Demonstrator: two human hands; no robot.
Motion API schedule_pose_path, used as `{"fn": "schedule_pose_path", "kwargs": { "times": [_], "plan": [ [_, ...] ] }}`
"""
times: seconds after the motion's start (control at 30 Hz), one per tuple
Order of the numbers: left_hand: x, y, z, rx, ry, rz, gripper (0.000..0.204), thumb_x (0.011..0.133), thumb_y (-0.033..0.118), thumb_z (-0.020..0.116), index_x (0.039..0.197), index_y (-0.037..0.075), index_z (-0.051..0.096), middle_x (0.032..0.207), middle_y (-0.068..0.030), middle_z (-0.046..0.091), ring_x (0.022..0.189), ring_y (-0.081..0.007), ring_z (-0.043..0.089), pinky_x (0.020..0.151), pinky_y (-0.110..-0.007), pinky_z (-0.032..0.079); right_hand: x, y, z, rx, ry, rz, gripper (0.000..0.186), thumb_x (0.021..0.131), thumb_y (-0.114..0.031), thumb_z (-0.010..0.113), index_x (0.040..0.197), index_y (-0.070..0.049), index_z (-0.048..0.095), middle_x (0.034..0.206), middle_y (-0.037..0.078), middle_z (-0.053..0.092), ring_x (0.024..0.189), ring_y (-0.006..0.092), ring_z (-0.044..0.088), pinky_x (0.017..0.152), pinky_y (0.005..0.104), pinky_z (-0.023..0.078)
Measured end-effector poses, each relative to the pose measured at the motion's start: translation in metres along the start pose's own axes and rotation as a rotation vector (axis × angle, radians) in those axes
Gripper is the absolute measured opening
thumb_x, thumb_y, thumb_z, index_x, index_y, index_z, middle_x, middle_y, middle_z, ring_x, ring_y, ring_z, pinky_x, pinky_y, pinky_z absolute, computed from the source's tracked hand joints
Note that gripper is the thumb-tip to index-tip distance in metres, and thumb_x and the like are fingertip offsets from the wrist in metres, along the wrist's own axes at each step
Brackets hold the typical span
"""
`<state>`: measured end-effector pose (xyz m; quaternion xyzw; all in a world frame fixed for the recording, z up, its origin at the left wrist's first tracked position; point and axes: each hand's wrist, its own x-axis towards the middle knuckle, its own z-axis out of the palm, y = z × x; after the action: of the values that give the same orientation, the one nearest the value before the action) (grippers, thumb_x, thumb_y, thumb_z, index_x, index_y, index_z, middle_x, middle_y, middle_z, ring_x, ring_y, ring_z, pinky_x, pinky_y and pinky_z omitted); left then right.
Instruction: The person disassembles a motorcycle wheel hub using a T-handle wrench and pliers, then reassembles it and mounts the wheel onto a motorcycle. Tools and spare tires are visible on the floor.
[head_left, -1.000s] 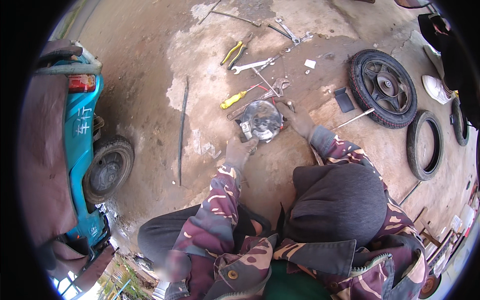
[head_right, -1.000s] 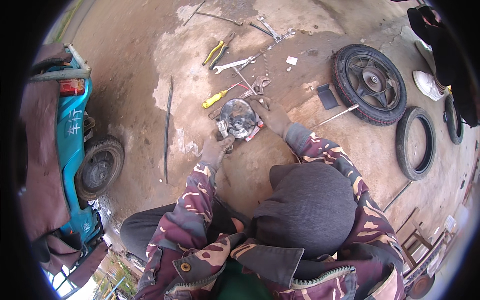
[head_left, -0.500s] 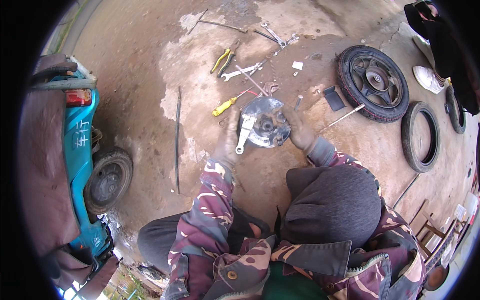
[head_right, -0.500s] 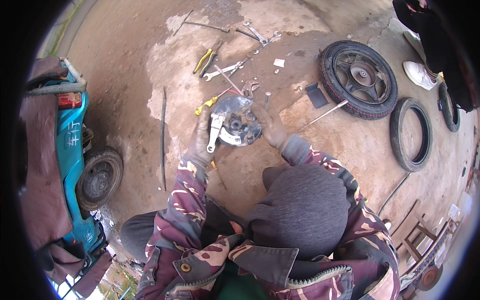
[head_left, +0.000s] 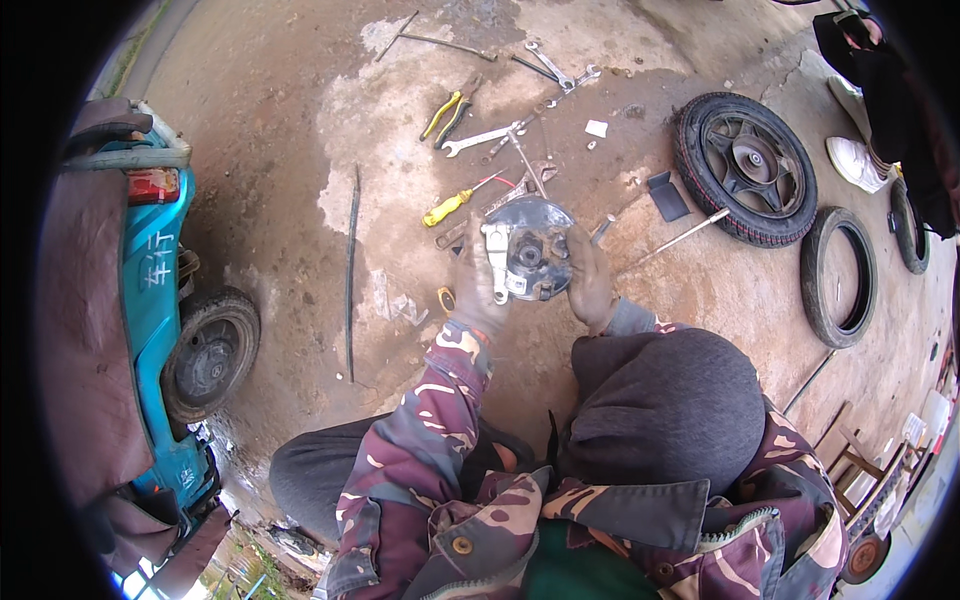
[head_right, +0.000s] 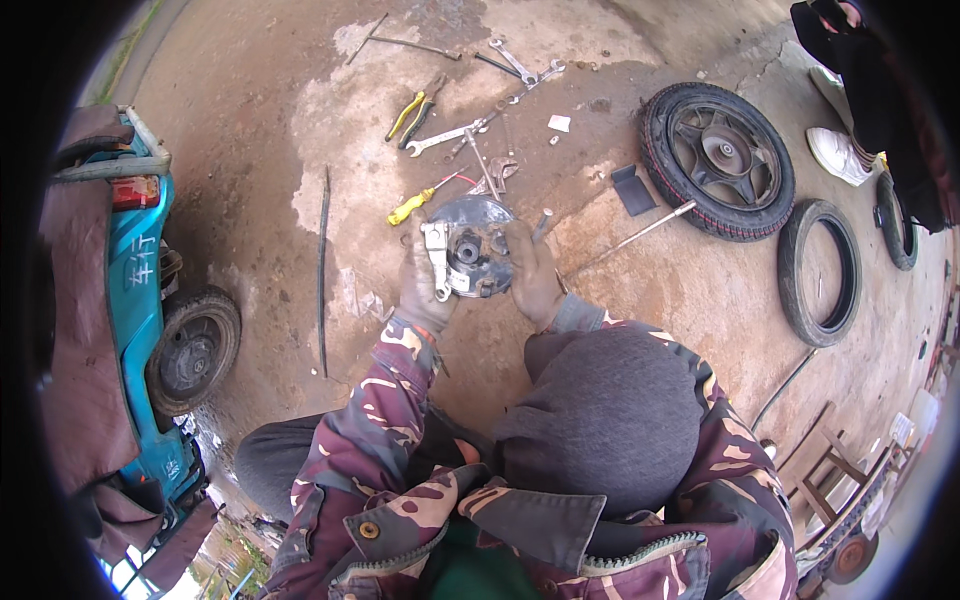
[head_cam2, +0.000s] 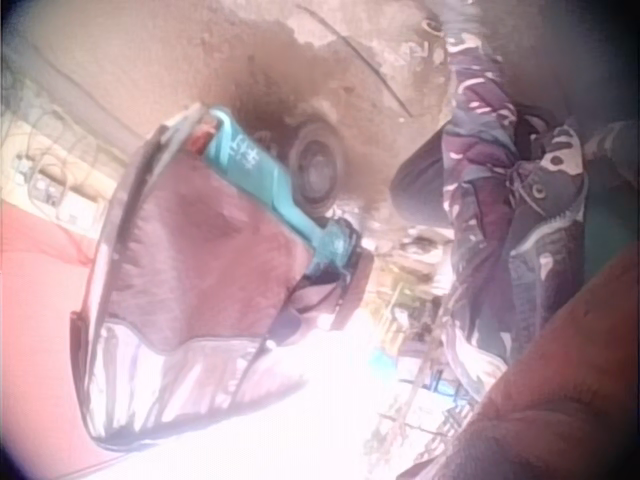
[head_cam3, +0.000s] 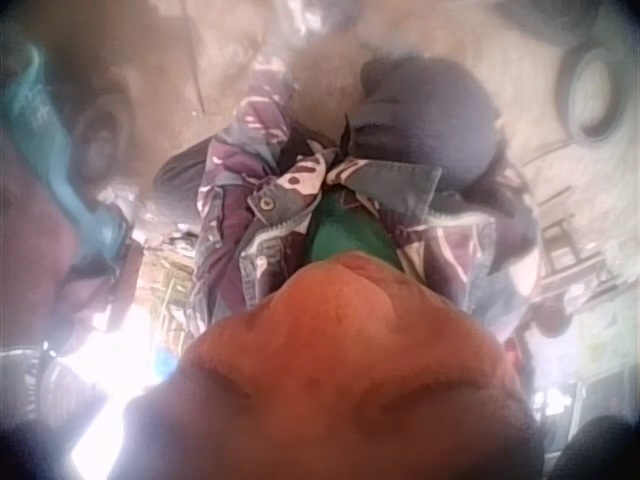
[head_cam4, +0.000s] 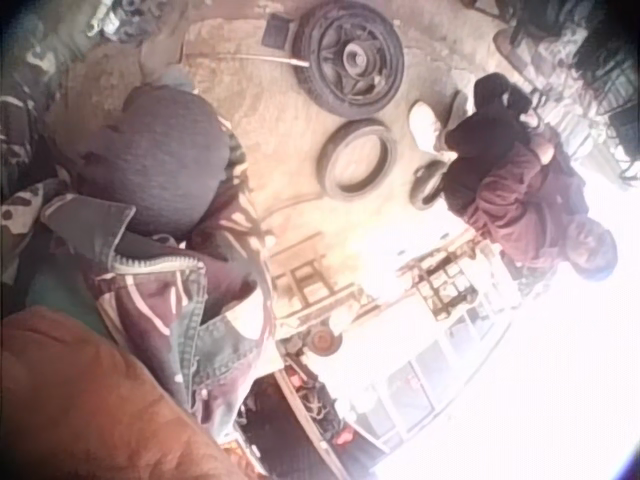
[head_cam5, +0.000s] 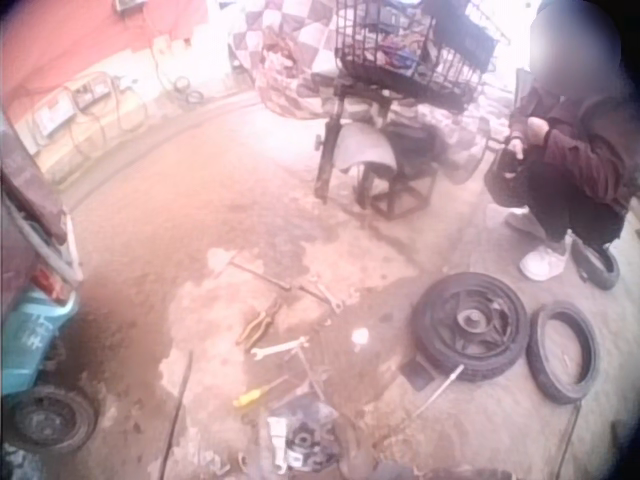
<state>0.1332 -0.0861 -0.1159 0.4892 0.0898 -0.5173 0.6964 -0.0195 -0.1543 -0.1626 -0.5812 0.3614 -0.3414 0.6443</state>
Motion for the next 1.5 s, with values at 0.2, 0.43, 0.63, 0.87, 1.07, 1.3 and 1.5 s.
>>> {"fn": "schedule_pose_path", "kwargs": {
  "times": [0.2,0.43,0.63,0.87,1.07,1.3,1.5],
  "plan": [
    [0.006,0.037,-0.013,0.056,-0.098,0.046,0.049,0.107,0.049,0.066,0.131,0.006,0.066,0.118,-0.0065,0.075,0.105,-0.017,0.073,0.091,-0.035,0.063,0.027,-0.013,-0.046,-0.131,-0.06,0.037,0.041,0.116,-0.032,0.047,0.136,-0.002,0.065,0.1,0.008,0.071,0.076,0.0115,0.058,0.067,0.0297,0.05],
    [0.014,0.079,-0.032,0.26,0.007,0.096,0.056,0.104,0.053,0.07,0.125,0.001,0.07,0.108,-0.0051,0.074,0.094,-0.0136,0.07,0.083,-0.029,0.059,0.025,-0.045,-0.146,0.358,-0.254,0.3,0.048,0.115,-0.037,0.05,0.135,0.004,0.066,0.077,0.001,0.061,0.051,0.0044,0.039,0.045,0.0215,0.026],
    [0.015,0.08,-0.031,0.249,0.051,0.062,0.062,0.1,0.055,0.075,0.124,-0.002,0.069,0.107,-0.0064,0.074,0.091,-0.0148,0.071,0.079,-0.031,0.06,0.006,-0.056,-0.166,0.383,-0.413,0.366,0.045,0.114,-0.034,0.051,0.129,0.004,0.068,0.072,0.004,0.063,0.046,0.0046,0.036,0.044,0.0212,0.026],
    [0.011,0.078,-0.027,0.246,0.061,0.019,0.061,0.1,0.053,0.075,0.125,-0.001,0.069,0.107,-0.0065,0.074,0.089,-0.0141,0.071,0.078,-0.03,0.06,0.006,-0.055,-0.161,0.305,-0.396,0.419,0.047,0.113,-0.038,0.054,0.129,0.004,0.069,0.076,0.006,0.067,0.052,0.0066,0.043,0.048,0.0228,0.032],
    [0.016,0.076,-0.03,0.051,-0.01,-0.029,0.047,0.102,0.045,0.076,0.122,0.003,0.07,0.107,-0.0062,0.075,0.088,-0.015,0.072,0.076,-0.032,0.062,0.001,-0.048,-0.156,0.38,-0.389,0.388,0.048,0.112,-0.038,0.055,0.129,0.005,0.068,0.076,0.006,0.067,0.051,0.0067,0.042,0.047,0.0226,0.032],
    [0.012,0.073,-0.023,0.031,-0.012,-0.048,0.037,0.103,0.041,0.075,0.117,0.007,0.07,0.1,-0.0023,0.072,0.083,-0.0129,0.07,0.074,-0.032,0.063,-0.009,-0.039,-0.156,0.285,-0.347,0.372,0.042,0.112,-0.034,0.057,0.128,0.003,0.069,0.076,0.005,0.067,0.054,0.0069,0.046,0.049,0.0225,0.035],
    [0.019,0.063,-0.031,0.363,0.0,0.156,0.051,0.106,0.048,0.067,0.131,0.003,0.067,0.114,-0.0044,0.071,0.1,-0.0134,0.067,0.089,-0.03,0.056,-0.016,-0.022,-0.156,0.099,-0.328,0.292,0.033,0.111,-0.027,0.06,0.126,0.0,0.071,0.075,0.001,0.061,0.058,0.0071,0.047,0.053,0.0244,0.036]
  ]
}}
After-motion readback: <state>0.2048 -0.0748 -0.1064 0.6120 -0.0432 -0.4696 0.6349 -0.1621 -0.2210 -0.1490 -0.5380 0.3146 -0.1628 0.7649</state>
